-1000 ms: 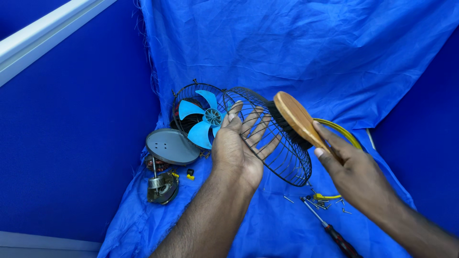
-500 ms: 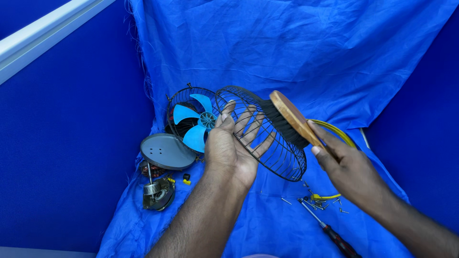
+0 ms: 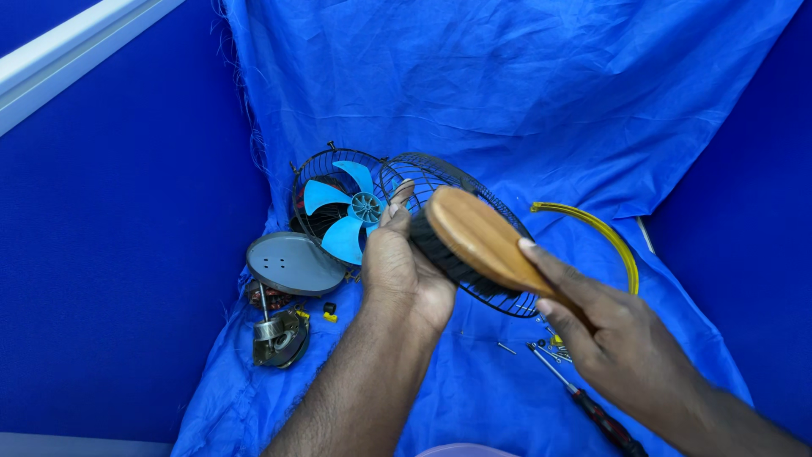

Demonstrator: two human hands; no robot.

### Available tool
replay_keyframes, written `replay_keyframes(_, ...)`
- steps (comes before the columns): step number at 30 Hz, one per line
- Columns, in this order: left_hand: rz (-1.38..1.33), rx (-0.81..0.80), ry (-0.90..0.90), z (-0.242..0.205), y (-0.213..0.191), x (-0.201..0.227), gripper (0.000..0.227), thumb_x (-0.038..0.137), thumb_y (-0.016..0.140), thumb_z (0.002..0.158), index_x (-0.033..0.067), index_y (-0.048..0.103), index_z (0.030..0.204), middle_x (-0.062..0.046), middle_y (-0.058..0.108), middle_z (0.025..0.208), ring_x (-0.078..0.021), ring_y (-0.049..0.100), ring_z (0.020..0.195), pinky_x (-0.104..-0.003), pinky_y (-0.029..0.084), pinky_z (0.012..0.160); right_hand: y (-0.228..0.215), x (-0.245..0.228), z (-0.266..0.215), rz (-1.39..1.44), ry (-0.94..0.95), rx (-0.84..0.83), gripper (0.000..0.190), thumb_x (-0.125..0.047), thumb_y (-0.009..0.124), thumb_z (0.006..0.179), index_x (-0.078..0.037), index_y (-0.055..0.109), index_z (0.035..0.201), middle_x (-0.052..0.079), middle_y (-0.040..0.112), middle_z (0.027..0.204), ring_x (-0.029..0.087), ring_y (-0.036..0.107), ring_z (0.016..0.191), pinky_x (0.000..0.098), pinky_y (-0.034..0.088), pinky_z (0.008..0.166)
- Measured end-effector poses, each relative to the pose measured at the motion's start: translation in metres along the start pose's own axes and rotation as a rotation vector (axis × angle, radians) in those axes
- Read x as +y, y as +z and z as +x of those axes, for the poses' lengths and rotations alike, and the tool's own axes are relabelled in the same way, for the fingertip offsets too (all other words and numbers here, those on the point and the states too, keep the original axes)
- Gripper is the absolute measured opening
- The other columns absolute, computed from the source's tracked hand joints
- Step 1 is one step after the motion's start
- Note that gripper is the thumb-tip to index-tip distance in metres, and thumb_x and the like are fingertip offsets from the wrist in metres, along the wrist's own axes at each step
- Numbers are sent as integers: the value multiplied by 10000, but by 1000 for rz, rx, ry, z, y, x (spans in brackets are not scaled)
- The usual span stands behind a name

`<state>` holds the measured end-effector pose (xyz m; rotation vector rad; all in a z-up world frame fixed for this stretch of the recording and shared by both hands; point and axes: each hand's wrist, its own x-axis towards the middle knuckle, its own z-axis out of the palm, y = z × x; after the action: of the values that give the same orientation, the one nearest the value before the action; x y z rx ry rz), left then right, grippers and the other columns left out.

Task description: The person uses a wooden brush to clean the metal fan cage, then cleans a yellow plastic fan component. The person brushes the parts thoroughly and places them on a blue tarp alongside other disassembled fan parts.

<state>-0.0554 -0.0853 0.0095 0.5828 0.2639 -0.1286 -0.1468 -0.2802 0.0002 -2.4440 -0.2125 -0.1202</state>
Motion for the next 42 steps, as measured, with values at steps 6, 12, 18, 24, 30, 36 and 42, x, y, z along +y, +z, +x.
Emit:
replay_keyframes(6, 71, 35, -76, -23, 17, 3, 412, 339, 304, 1028, 269, 481, 1394, -117, 563, 1439, -288, 563, 1316, -594, 472, 1035, -8, 13, 41, 133, 504, -74, 588, -242, 573, 1065, -354, 438, 1626, 115, 538, 731, 191, 493, 628, 372, 430, 560)
replay_keyframes(12, 103, 96, -73, -11, 14, -3, 415, 351, 309, 1044, 263, 476, 1414, -118, 558, 1434, -296, 566, 1318, -608, 453, 1054, -1, -1, 16, -23, 216, -29, 584, -230, 584, 1040, -262, 427, 1602, 160, 676, 972, 212, 646, 860, 363, 518, 713)
replay_keyframes(18, 6, 4, 13, 12, -5, 1, 469, 292, 319, 1067, 201, 496, 1491, -162, 606, 1451, -325, 589, 1334, -568, 474, 1102, 9, -6, -11, 82, -338, 120, 602, -214, 610, 987, -164, 459, 1568, 179, 743, 1068, 166, 705, 904, 326, 559, 721)
replay_keyframes(24, 127, 39, -93, -4, 6, 8, 470, 325, 279, 1033, 277, 435, 1474, -88, 523, 1469, -285, 504, 1342, -607, 427, 1076, 6, 22, 37, 87, 305, 32, 610, -217, 605, 1042, -296, 448, 1626, 96, 527, 715, 173, 462, 606, 388, 429, 568)
replay_keyframes(30, 139, 32, -75, -6, 4, 13, 447, 327, 290, 1035, 264, 427, 1456, -99, 550, 1458, -283, 535, 1337, -591, 447, 1042, 6, 0, 27, 122, 308, 64, 568, -253, 617, 1004, -292, 461, 1548, 16, 620, 727, 126, 489, 613, 340, 471, 574)
replay_keyframes(36, 2, -82, 48, 20, -20, 13, 472, 277, 303, 1080, 176, 451, 1517, -212, 582, 1432, -359, 566, 1310, -548, 484, 1088, 16, -17, -2, 33, 129, -88, 648, -261, 648, 979, -316, 416, 1582, 68, 726, 858, 173, 684, 683, 320, 583, 658)
replay_keyframes(42, 80, 9, -86, 4, -13, 21, 427, 333, 303, 1043, 248, 438, 1438, -87, 601, 1372, -279, 573, 1273, -562, 463, 1035, 25, 35, 43, -33, -260, 202, 526, -192, 585, 1013, -77, 459, 1511, 175, 685, 1027, 248, 649, 889, 380, 523, 744)
